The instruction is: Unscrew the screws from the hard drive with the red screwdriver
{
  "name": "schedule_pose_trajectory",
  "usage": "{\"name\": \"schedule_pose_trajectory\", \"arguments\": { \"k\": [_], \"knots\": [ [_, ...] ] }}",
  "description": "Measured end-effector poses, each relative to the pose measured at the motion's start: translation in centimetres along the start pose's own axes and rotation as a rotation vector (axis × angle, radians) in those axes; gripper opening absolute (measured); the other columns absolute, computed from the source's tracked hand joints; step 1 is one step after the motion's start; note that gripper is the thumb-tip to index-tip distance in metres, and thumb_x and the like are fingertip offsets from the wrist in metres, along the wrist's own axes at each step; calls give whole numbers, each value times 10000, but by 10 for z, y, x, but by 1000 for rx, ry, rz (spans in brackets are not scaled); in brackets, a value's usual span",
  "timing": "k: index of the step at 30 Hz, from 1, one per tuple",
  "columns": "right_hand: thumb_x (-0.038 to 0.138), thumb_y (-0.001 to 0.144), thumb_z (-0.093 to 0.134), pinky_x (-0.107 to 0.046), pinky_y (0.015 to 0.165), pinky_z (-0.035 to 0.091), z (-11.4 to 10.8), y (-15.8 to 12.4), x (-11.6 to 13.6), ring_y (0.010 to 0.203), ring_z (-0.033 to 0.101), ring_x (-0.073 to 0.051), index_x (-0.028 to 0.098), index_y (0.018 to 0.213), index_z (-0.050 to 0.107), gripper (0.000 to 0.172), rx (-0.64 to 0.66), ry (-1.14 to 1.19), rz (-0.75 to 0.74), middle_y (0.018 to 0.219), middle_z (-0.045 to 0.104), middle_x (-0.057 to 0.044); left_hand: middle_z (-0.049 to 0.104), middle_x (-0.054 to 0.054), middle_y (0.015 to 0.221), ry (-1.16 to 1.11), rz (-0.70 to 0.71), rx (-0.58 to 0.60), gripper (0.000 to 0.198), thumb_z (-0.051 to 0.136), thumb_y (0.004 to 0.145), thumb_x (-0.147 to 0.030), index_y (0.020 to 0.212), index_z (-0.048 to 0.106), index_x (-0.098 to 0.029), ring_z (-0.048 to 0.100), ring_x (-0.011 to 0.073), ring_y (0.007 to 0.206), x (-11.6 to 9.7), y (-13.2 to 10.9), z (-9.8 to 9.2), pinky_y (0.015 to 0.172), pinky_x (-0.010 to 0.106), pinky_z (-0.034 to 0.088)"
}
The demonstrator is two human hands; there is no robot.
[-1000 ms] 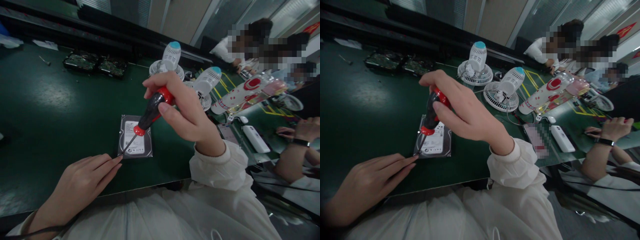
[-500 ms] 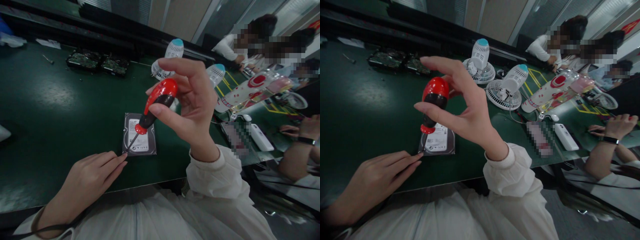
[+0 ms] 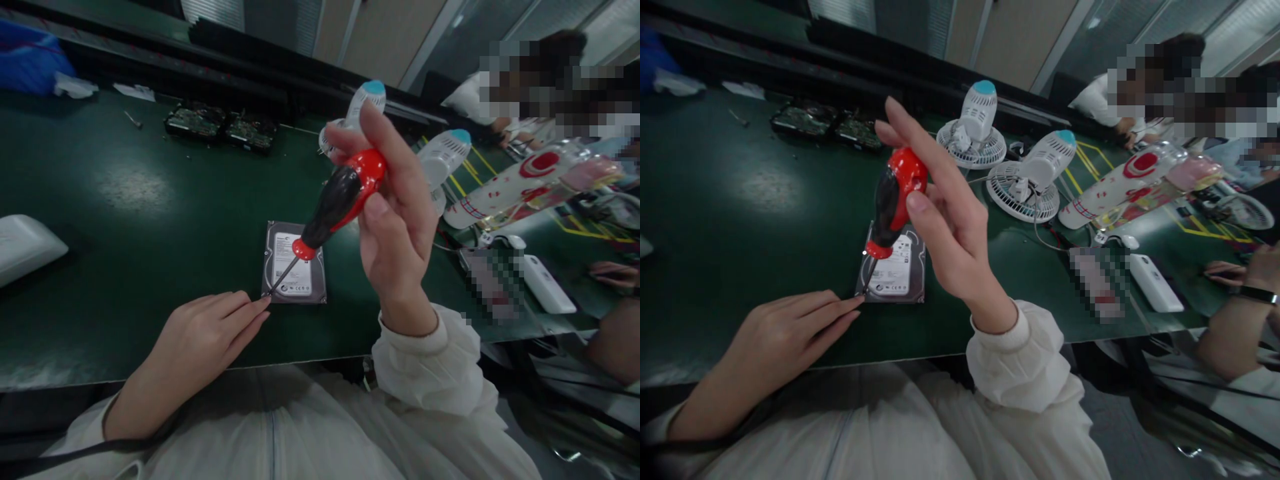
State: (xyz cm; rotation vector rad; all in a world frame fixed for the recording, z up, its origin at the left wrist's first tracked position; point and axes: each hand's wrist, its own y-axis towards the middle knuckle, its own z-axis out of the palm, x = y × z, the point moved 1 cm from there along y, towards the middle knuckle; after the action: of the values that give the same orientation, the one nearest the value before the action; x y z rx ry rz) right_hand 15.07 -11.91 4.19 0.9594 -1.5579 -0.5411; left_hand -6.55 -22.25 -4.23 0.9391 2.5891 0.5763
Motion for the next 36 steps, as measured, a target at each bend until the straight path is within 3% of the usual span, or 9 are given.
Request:
{"name": "schedule_pose_trajectory", "arguments": {
  "k": [4, 8, 13, 16, 19, 24, 29, 34, 36],
  "knots": [
    [340, 895, 605, -281, 1001, 600, 3, 0, -2, 1196, 661, -141, 334, 1331, 593, 436, -82, -5, -15, 1393, 622, 15, 729, 48, 846, 0, -6, 11, 287, 496, 1050, -277, 1081, 738, -125, 691, 189, 671, 0, 0, 0, 567, 326, 521],
    [372, 934, 521, -336, 1123, 550, 5, -1, -5, 1328, 600, -179, 340, 1349, 581, 420, -58, 11, -1, 1443, 590, 15, 728, 44, 833, 7, -8, 21, 298, 484, 1054, -271, 1093, 740, -124, 684, 182, 650, -1, 0, 0, 557, 322, 511],
    [425, 935, 503, -296, 978, 612, 5, -3, -10, 1237, 641, -169, 360, 1378, 517, 448, -82, -112, -34, 1483, 529, 12, 734, 36, 828, 8, -15, 26, 316, 467, 1062, -282, 1125, 737, -129, 679, 176, 627, 0, -1, -2, 558, 328, 510],
    [463, 910, 535, -355, 1099, 566, 3, -2, -9, 1251, 630, -187, 358, 1349, 553, 451, -79, -107, -9, 1376, 607, 0, 746, 39, 850, 6, -31, 46, 321, 461, 1066, -293, 1142, 733, -142, 690, 173, 646, 0, -2, -2, 571, 323, 515],
    [399, 930, 448, -371, 1139, 543, 2, -1, -4, 1305, 611, -200, 366, 1404, 536, 483, -3, 17, 73, 1472, 564, 12, 752, 40, 853, 16, -38, 62, 337, 444, 1074, -314, 1154, 730, -155, 689, 167, 647, 0, -2, -3, 579, 315, 513],
    [381, 864, 629, -320, 1044, 597, 3, 0, 3, 1145, 661, -175, 417, 1235, 668, 375, -161, -64, 65, 1353, 627, 70, 752, 36, 861, -21, -53, 99, 343, 442, 1074, -331, 1200, 712, -160, 690, 168, 652, 2, -4, -3, 578, 310, 503],
    [314, 897, 476, -376, 1203, 499, 6, 1, -2, 1325, 602, -189, 402, 1314, 624, 451, -82, 83, 10, 1463, 572, 88, 753, 33, 880, -66, -70, 117, 331, 471, 1062, -335, 1221, 707, -167, 697, 185, 660, 4, -6, -3, 582, 329, 504],
    [367, 896, 559, -340, 980, 618, 3, -1, -2, 1170, 663, -191, 378, 1331, 592, 437, -108, -125, 39, 1444, 569, 24, 748, 31, 852, -92, -80, 132, 354, 445, 1071, -356, 1211, 713, -172, 696, 179, 665, 5, -5, -2, 590, 314, 494],
    [374, 891, 550, -338, 1013, 609, 6, -1, -3, 1198, 663, -197, 369, 1303, 623, 418, -114, -74, 14, 1403, 606, 26, 751, 33, 862, -92, -83, 132, 350, 450, 1070, -355, 1211, 714, -175, 696, 179, 672, 5, -5, -2, 596, 314, 493]
  ]
}}
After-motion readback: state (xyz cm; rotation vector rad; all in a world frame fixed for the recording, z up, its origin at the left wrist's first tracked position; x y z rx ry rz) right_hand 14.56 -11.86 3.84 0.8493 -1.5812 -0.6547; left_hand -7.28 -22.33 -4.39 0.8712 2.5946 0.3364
